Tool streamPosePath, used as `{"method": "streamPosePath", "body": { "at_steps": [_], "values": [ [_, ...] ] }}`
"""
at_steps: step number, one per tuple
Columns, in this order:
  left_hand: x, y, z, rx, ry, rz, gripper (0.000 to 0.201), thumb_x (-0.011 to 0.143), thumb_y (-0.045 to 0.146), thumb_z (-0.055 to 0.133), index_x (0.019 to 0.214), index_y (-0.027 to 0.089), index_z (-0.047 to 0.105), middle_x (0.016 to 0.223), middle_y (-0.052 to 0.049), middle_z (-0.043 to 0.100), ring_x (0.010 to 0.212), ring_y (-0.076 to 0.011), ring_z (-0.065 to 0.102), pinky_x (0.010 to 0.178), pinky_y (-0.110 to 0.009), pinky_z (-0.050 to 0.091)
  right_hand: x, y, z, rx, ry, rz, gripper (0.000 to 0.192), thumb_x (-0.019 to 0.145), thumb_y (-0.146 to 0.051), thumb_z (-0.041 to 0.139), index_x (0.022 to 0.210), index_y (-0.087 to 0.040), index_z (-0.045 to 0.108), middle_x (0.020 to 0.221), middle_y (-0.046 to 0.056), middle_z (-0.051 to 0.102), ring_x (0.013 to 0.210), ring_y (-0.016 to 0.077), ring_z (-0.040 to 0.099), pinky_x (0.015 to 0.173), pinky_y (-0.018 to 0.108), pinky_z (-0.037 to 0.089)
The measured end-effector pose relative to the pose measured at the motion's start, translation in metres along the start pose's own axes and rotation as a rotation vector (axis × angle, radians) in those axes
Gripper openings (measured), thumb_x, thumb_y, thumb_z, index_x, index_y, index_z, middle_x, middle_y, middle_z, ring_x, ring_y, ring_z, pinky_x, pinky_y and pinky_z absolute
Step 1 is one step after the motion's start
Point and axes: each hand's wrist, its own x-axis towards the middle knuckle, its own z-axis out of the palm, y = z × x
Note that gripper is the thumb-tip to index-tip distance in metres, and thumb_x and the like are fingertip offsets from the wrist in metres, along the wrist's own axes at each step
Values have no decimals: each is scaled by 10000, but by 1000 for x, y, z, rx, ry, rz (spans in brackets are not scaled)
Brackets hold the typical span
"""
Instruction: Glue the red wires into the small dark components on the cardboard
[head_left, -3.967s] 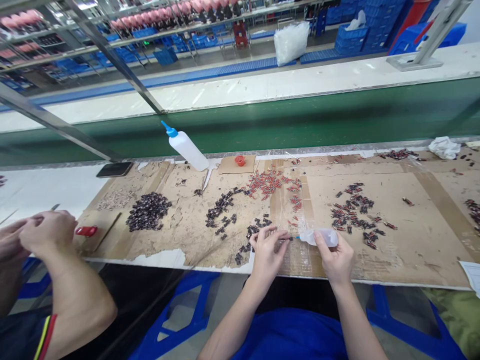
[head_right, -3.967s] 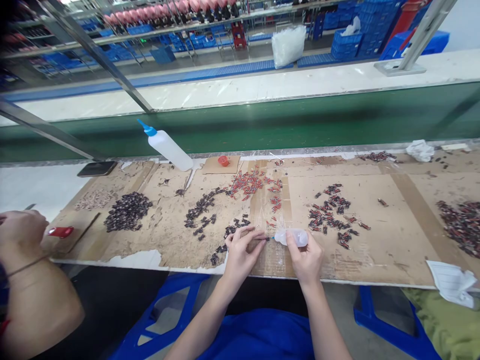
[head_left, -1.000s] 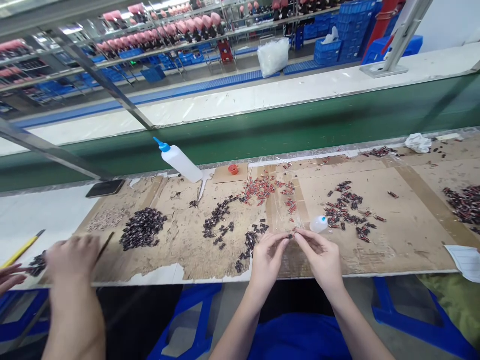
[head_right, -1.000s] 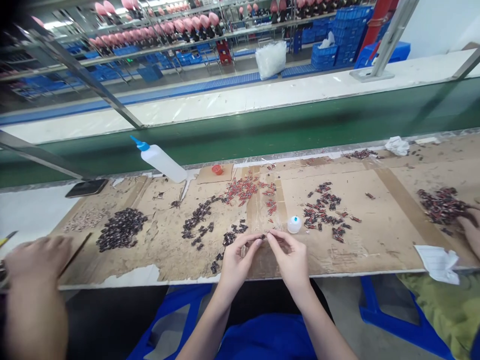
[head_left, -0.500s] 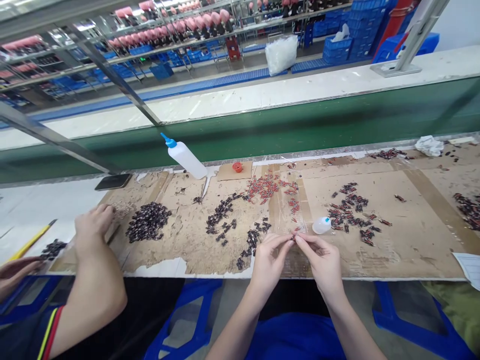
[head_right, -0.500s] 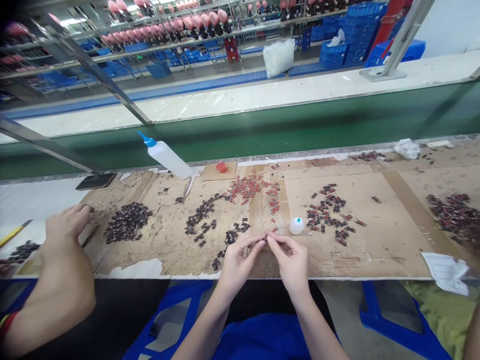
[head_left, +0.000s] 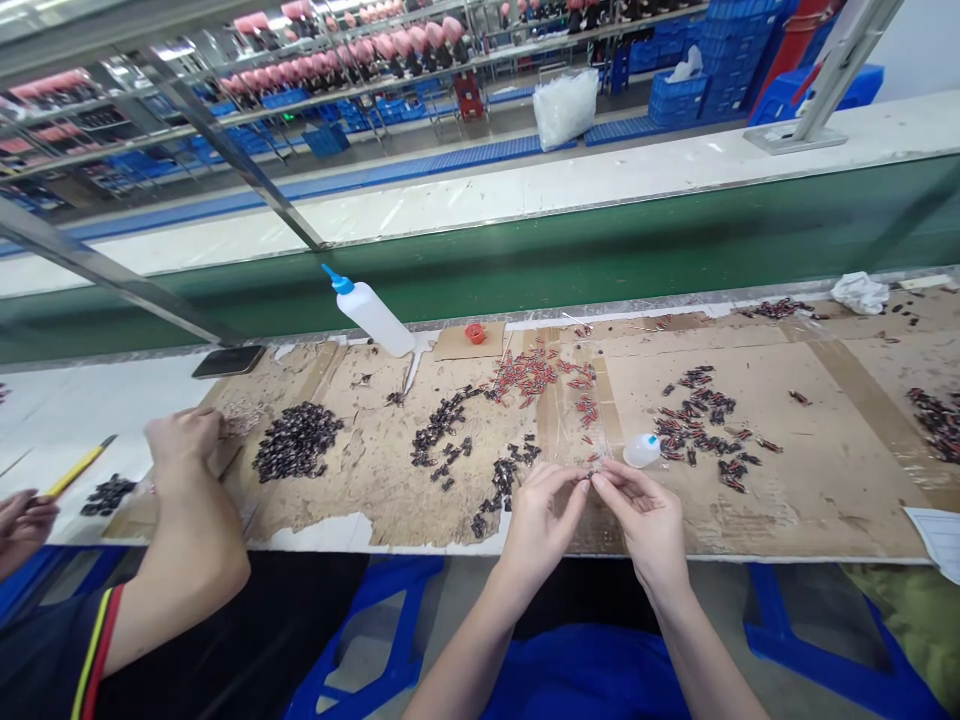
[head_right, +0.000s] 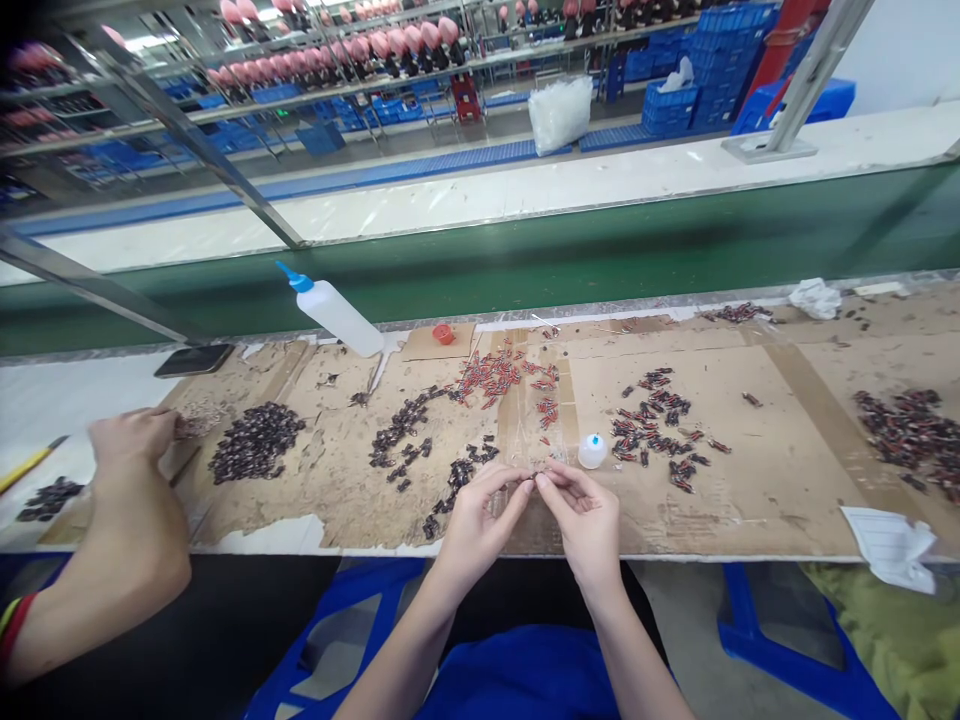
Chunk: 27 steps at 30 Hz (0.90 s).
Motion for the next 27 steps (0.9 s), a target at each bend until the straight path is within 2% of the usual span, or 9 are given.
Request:
{"method": "streamPosePath", "body": {
  "at_steps": [5,9,13,17,21,24,26,27],
  "values": [
    [1,2,-2,37,-52,5,145,889,200,543,891,185,687,850,-72,719,842,-195,637,777,-320,522,1,-5,-7,-69,-111,-78,229,687,-417,783,791,-213,781,839,70,770,786,227,733,776,385,621],
    [3,5,-6,51,-110,22,137,885,194,536,889,192,673,860,-64,713,853,-195,637,789,-320,520,5,-15,-18,-183,-226,-161,205,743,-412,736,808,-223,784,834,64,761,772,209,729,736,333,623],
    [4,5,-7,80,-162,71,132,886,174,528,902,195,657,873,-60,705,857,-190,626,783,-314,517,7,-20,-25,-261,-269,-145,237,748,-399,736,871,-200,769,849,69,758,704,188,717,693,309,621],
    [2,4,-5,126,-171,124,124,902,161,516,931,186,634,889,-67,691,887,-197,605,801,-325,510,7,-20,-27,-349,-311,-272,184,805,-368,682,831,-197,746,790,62,738,703,183,701,671,296,599],
    [-1,8,-1,137,-209,190,157,944,172,469,990,190,618,930,-76,673,950,-201,585,845,-334,501,5,-23,-34,-393,-298,-379,137,823,-323,668,792,-203,724,747,52,722,695,184,695,642,290,582],
    [3,7,1,146,-252,237,171,958,219,471,1064,193,603,989,-79,669,1021,-202,572,903,-336,485,4,-29,-47,-418,-281,-446,101,830,-288,665,783,-215,716,756,43,724,702,184,693,665,306,579],
    [10,0,-3,201,-243,223,225,947,247,503,1154,193,573,1079,-90,662,1072,-212,561,947,-359,465,6,-34,-60,-475,-184,-496,74,831,-267,665,797,-227,716,788,39,727,738,191,693,715,333,577],
    [14,-5,-6,251,-217,196,261,941,249,513,1192,192,558,1124,-97,652,1094,-221,553,968,-377,452,8,-36,-66,-520,-85,-526,66,835,-260,661,822,-232,719,824,42,727,774,197,691,758,355,571]
  ]
}}
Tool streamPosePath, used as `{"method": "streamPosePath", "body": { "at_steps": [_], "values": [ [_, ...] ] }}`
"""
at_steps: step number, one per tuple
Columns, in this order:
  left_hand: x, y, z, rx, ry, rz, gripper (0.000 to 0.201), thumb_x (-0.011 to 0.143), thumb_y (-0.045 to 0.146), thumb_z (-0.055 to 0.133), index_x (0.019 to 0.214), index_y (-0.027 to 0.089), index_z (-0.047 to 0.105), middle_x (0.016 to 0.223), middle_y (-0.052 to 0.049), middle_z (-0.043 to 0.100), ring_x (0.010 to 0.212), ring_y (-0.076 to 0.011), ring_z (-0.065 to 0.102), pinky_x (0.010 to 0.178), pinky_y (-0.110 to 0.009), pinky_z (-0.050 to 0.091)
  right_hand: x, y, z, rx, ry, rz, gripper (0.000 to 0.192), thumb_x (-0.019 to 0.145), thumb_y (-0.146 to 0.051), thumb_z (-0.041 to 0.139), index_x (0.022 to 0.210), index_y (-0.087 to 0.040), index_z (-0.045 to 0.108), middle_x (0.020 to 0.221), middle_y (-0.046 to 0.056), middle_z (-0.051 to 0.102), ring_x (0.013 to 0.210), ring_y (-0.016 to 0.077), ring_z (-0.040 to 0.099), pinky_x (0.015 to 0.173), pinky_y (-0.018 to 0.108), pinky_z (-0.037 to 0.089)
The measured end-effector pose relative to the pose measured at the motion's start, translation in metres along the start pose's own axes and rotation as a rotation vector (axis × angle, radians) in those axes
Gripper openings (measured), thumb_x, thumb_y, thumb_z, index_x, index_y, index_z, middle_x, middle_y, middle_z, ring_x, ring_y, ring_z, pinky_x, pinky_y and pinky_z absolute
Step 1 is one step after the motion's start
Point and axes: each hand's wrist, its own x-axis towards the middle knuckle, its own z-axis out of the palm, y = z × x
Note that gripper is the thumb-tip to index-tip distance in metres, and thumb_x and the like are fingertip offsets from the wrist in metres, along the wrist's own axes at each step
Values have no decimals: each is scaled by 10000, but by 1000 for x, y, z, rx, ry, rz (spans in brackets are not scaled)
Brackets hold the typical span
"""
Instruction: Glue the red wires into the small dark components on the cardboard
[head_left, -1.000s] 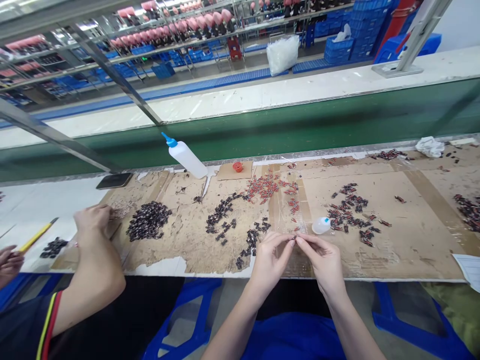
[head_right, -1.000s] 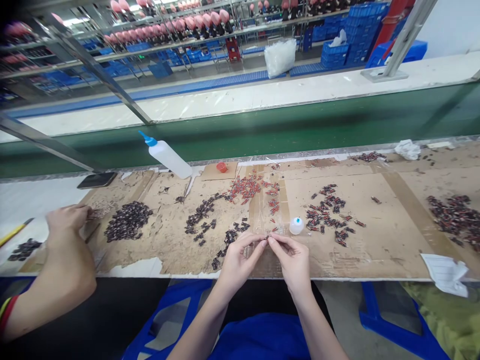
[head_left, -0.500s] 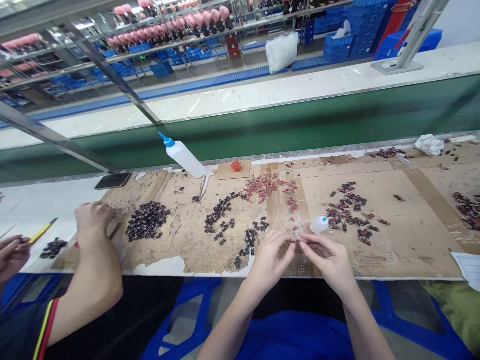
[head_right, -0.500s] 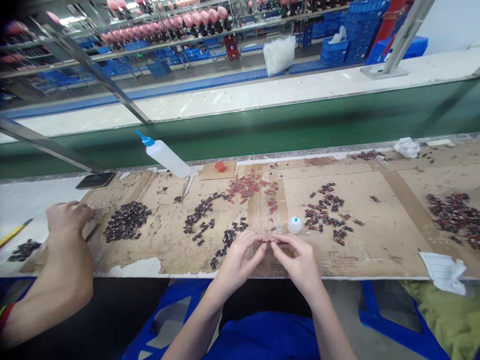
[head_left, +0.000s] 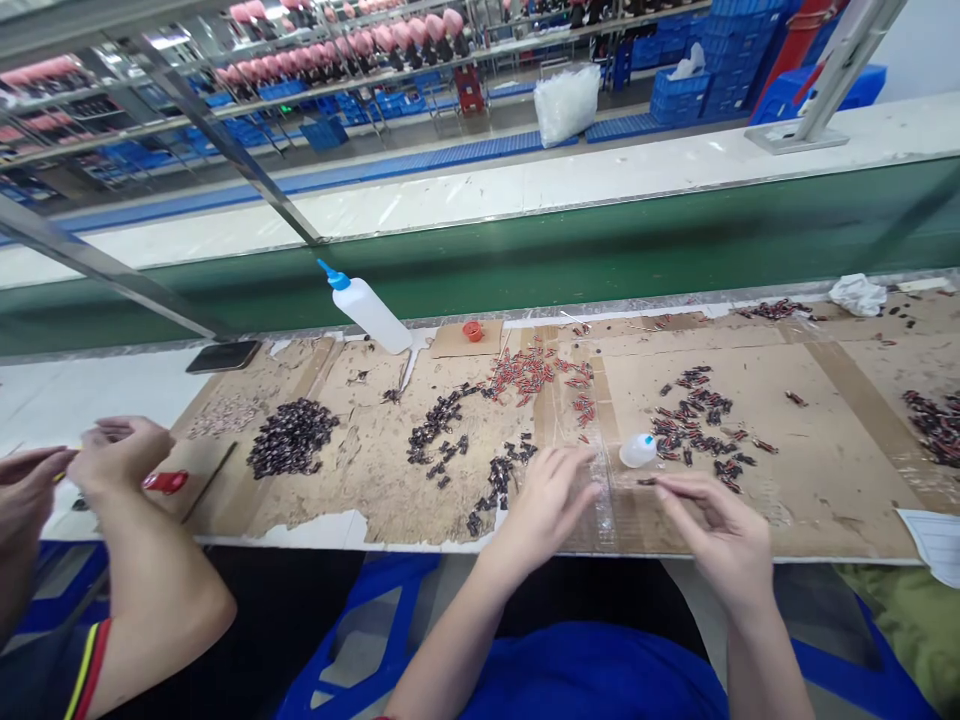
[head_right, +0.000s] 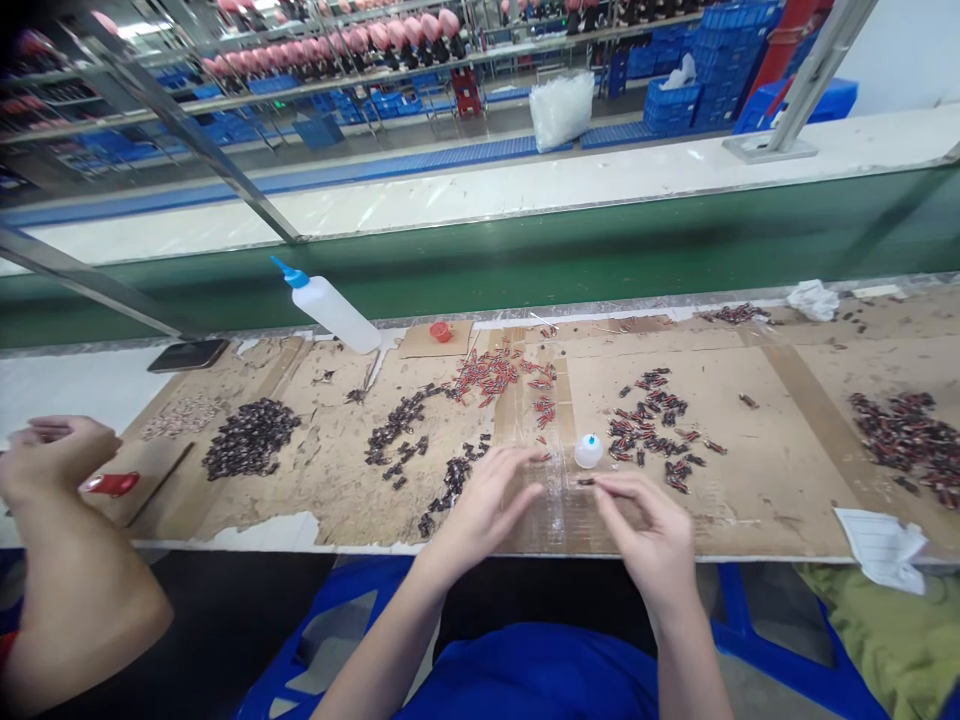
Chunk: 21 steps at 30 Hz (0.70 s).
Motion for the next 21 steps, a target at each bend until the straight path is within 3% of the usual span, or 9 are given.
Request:
{"method": "streamPosePath", "body": {
  "at_steps": [2,4,9,12,15,17,21],
  "values": [
    [5,-17,-6,135,66,-108,253,944,190,480,1173,185,585,1137,-107,648,1096,-235,544,978,-408,434,4,6,-10,-151,150,-15,97,840,-271,656,901,-234,720,973,69,714,903,225,676,864,420,542],
    [10,-35,-14,274,74,-215,254,934,118,451,1079,197,644,1109,-92,661,1084,-238,539,948,-403,434,8,14,-12,-295,199,-49,187,833,-323,664,988,-230,711,1101,96,677,1030,266,630,931,484,500],
    [21,-59,-24,461,-95,-341,243,905,98,501,985,219,696,1009,-76,691,1033,-257,550,868,-401,431,13,40,9,-508,65,-178,393,802,-516,658,1075,-234,677,1067,115,678,1136,345,506,956,572,434],
    [23,-63,-23,465,-88,-311,210,900,101,517,921,202,701,945,-75,681,985,-247,553,856,-382,433,15,49,23,-502,18,-165,348,824,-539,617,979,-232,670,1078,129,671,1181,361,466,957,578,420],
    [19,-60,-18,405,-40,-226,210,910,100,499,899,194,687,916,-69,656,948,-228,541,839,-359,443,15,48,28,-377,-19,-87,326,826,-545,604,914,-230,613,1131,132,668,1240,350,465,979,557,421],
    [15,-54,-12,325,-17,-158,209,924,115,487,928,200,678,925,-62,644,938,-213,536,836,-346,448,12,43,28,-241,-63,45,347,803,-549,625,915,-229,553,1117,133,685,1196,332,540,956,530,455],
    [3,-40,7,209,-29,-78,188,925,140,515,979,218,677,923,-53,657,943,-208,542,849,-355,445,7,34,27,-5,-108,317,408,703,-531,725,871,-225,513,887,83,731,830,266,697,757,422,549]
  ]
}}
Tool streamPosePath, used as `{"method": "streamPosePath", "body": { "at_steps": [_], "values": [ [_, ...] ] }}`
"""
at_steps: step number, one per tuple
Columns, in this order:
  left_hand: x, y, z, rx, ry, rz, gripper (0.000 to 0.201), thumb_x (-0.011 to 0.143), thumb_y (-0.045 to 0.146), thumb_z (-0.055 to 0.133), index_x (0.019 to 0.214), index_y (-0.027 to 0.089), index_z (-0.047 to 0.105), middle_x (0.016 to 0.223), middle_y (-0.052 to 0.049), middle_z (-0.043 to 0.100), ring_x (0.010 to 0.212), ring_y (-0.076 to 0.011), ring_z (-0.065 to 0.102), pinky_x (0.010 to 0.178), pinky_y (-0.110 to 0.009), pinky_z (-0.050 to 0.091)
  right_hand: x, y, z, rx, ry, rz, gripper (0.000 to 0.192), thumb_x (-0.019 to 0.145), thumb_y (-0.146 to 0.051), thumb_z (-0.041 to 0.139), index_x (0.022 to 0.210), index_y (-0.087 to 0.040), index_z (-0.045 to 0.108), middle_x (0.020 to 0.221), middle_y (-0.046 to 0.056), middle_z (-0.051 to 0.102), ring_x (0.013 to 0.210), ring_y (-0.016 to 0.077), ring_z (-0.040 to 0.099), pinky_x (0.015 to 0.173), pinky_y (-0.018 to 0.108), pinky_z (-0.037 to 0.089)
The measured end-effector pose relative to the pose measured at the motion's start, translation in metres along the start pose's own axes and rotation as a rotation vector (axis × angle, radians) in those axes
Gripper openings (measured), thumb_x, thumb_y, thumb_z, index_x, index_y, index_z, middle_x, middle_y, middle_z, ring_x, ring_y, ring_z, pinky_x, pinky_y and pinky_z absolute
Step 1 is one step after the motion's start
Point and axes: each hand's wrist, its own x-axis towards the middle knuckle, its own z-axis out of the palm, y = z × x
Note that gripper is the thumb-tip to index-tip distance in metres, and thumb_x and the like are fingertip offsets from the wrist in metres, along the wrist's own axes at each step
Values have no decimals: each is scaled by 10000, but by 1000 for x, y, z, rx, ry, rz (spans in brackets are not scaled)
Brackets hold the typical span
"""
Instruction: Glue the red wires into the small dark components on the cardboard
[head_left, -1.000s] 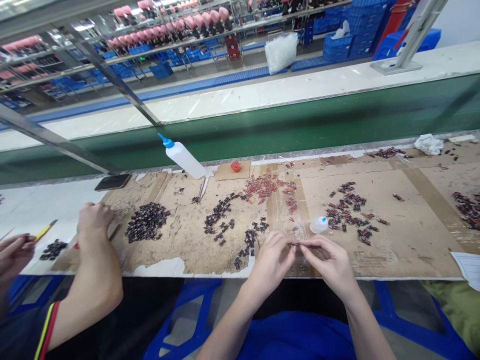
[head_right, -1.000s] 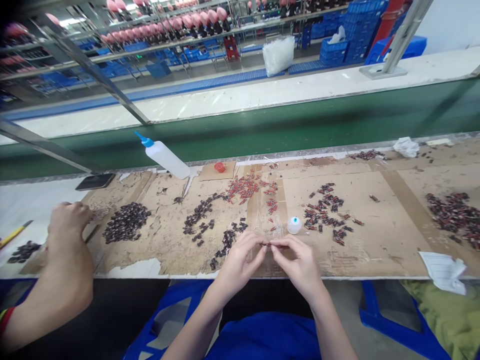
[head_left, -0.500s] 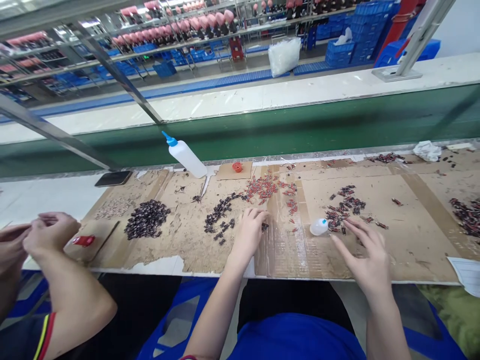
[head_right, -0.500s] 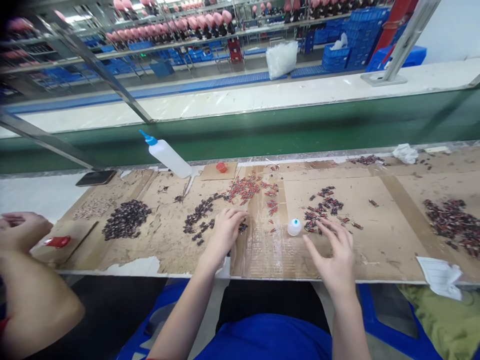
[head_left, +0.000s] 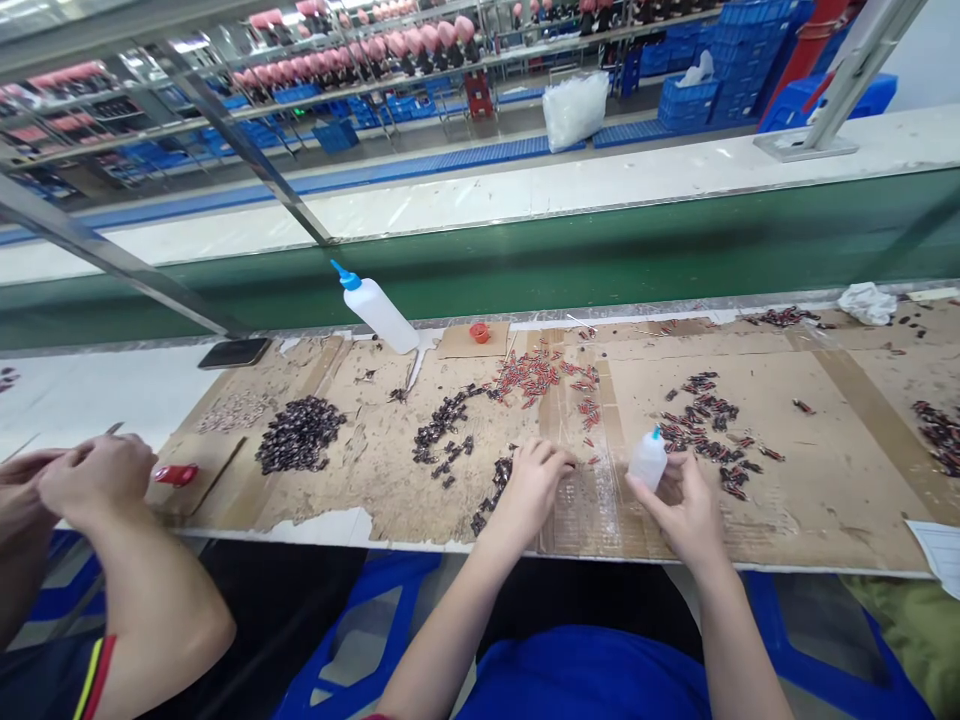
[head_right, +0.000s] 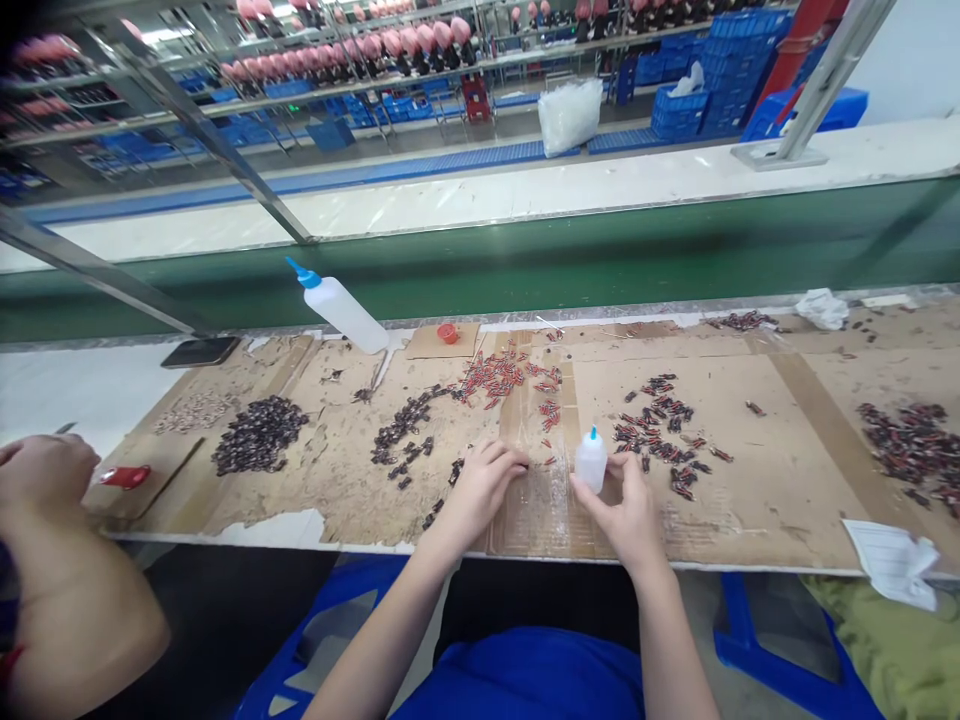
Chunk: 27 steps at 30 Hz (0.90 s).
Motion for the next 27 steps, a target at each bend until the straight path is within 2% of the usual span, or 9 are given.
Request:
{"method": "streamPosePath", "body": {
  "at_steps": [2,5,10,18,27],
  "values": [
    [-5,5,8,-14,-4,-2,176,911,136,541,977,218,682,910,-53,668,940,-214,550,845,-364,442,-2,-4,0,98,29,0,394,680,-521,740,847,-215,558,817,61,724,708,226,683,655,352,547],
    [-11,5,15,-40,30,-27,172,887,141,584,1018,207,674,926,-62,686,950,-220,561,822,-361,449,-1,-12,1,213,146,-29,372,660,-522,743,805,-204,615,732,39,705,604,191,644,550,296,511],
    [-18,0,14,-95,89,-39,234,860,153,629,1089,202,636,1002,-65,722,1004,-233,579,861,-390,454,0,-18,8,235,250,-28,352,685,-532,708,754,-201,611,666,21,670,579,177,621,532,274,498],
    [-17,1,16,-157,139,-82,262,840,110,621,1079,217,633,934,-46,745,983,-232,618,868,-404,460,-8,-15,24,-1,140,-50,344,780,-547,602,718,-215,538,548,-16,595,471,140,529,451,236,423],
    [-16,2,14,-150,123,-96,257,833,107,618,1063,221,638,929,-37,750,986,-228,612,866,-401,460,-4,-25,24,-120,114,-124,355,819,-552,541,684,-230,476,495,-33,538,418,133,476,436,244,391]
  ]
}}
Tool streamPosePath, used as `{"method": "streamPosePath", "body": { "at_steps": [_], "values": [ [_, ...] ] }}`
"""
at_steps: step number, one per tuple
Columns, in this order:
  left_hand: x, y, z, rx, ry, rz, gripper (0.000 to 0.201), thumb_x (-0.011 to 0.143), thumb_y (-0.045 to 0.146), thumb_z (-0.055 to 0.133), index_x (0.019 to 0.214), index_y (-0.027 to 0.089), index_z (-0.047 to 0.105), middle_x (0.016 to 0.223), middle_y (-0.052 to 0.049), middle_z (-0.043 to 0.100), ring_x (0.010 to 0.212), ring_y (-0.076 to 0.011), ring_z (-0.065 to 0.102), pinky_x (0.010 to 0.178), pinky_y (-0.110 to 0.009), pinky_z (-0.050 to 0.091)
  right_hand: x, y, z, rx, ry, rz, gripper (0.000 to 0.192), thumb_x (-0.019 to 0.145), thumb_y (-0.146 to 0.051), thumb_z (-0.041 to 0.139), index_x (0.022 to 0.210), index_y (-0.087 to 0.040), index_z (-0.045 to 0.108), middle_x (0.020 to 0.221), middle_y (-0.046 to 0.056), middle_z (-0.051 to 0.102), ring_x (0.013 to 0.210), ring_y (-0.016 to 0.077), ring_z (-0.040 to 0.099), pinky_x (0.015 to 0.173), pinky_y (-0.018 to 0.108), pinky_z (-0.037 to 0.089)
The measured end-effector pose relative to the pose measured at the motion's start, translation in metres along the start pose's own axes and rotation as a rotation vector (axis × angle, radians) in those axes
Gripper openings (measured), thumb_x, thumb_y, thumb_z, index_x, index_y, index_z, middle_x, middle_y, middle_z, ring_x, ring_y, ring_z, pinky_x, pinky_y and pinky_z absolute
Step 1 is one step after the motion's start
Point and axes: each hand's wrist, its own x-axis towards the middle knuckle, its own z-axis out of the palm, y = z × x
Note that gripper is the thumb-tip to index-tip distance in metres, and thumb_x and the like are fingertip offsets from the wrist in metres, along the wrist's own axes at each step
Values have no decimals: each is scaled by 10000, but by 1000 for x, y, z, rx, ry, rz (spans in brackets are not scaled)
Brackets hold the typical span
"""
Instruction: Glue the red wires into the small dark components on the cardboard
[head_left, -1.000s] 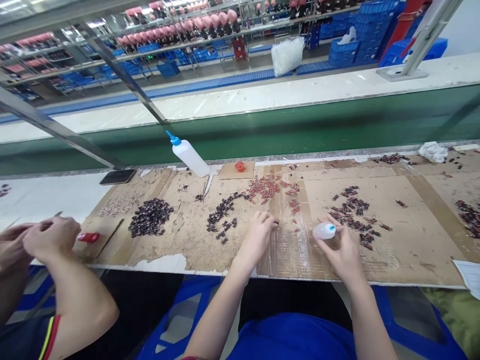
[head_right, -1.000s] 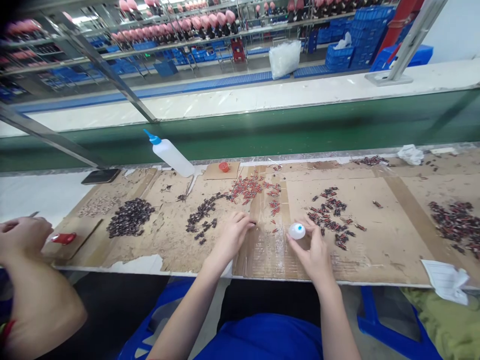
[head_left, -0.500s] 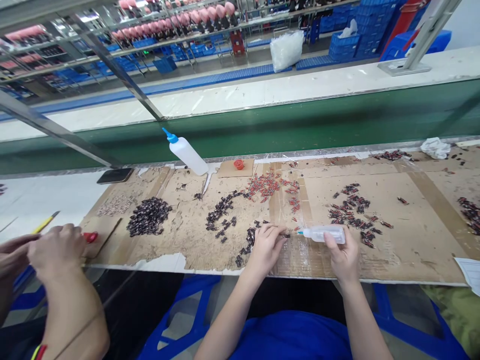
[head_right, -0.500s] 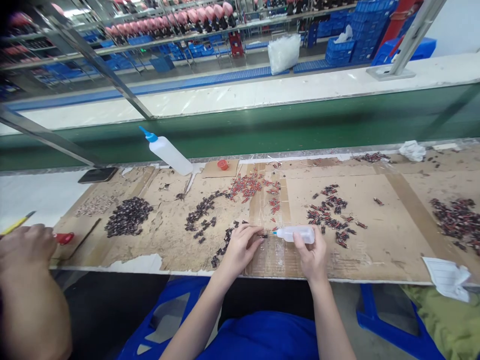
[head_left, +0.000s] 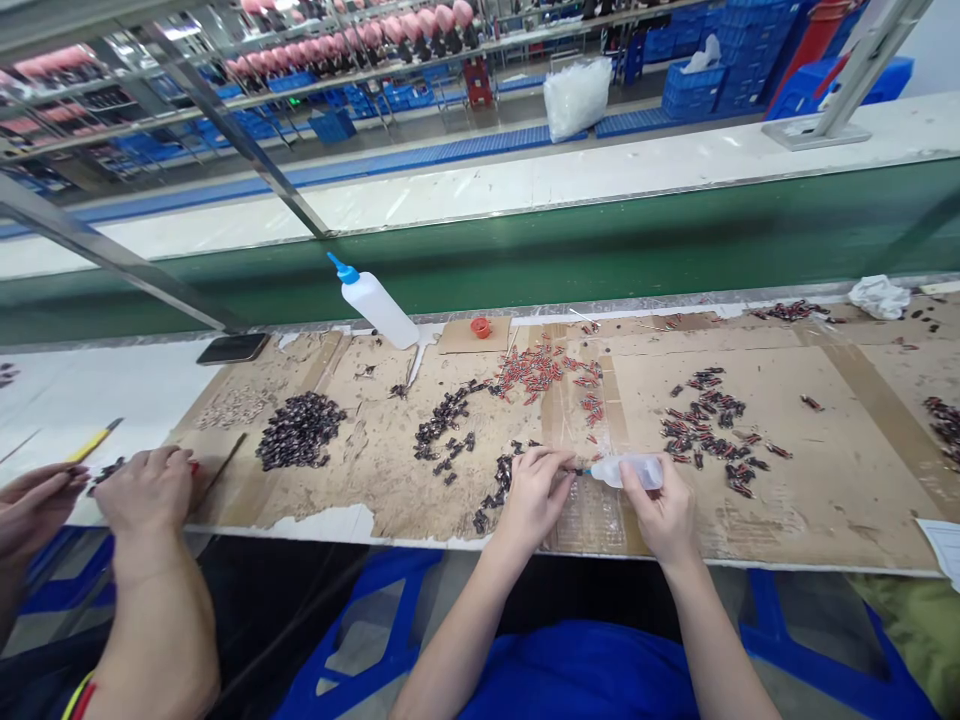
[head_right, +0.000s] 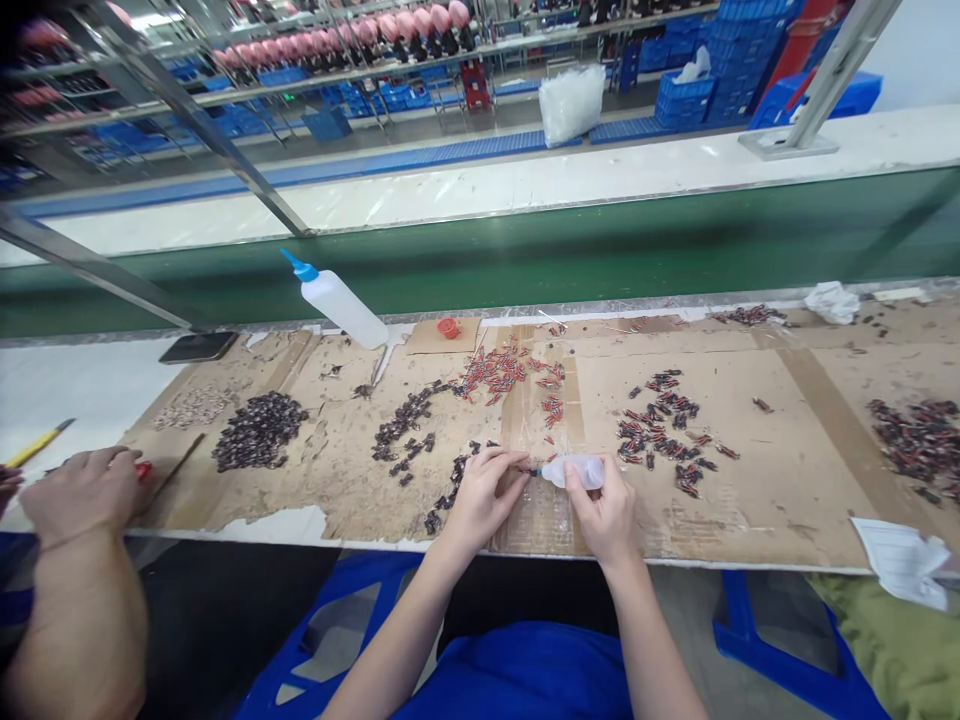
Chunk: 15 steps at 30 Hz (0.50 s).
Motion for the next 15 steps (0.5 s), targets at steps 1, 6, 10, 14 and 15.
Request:
{"method": "streamPosePath", "body": {
  "at_steps": [1,6,10,14,15],
  "values": [
    [0,0,0,1,-1,-3,252,834,109,616,1060,219,641,929,-39,750,989,-228,611,868,-401,461,0,0,0,-1,2,1,363,820,-558,538,677,-232,469,488,-36,528,413,131,467,433,244,386],
    [0,1,0,-2,-24,-35,237,841,125,609,1060,211,647,946,-49,750,1012,-235,605,894,-418,459,-1,-2,0,7,10,10,382,817,-575,536,653,-239,458,483,-40,511,413,128,452,436,244,380],
    [1,3,-1,-8,-24,-46,242,835,116,616,1053,214,649,947,-44,749,1020,-234,603,900,-416,453,-1,-3,-1,12,27,36,384,814,-578,544,652,-241,457,483,-40,510,420,126,445,433,242,377],
    [1,3,-1,-1,-16,-46,247,825,102,626,1044,212,650,930,-36,750,1004,-219,606,889,-392,440,-1,0,-1,23,4,19,361,815,-550,556,660,-238,462,494,-43,511,429,125,450,441,238,381],
    [1,4,-1,5,-15,-49,245,822,100,630,1039,211,650,933,-33,751,1002,-215,606,885,-385,434,-1,0,0,26,-6,15,356,816,-542,557,659,-237,462,495,-44,508,432,125,453,444,239,382]
  ]
}}
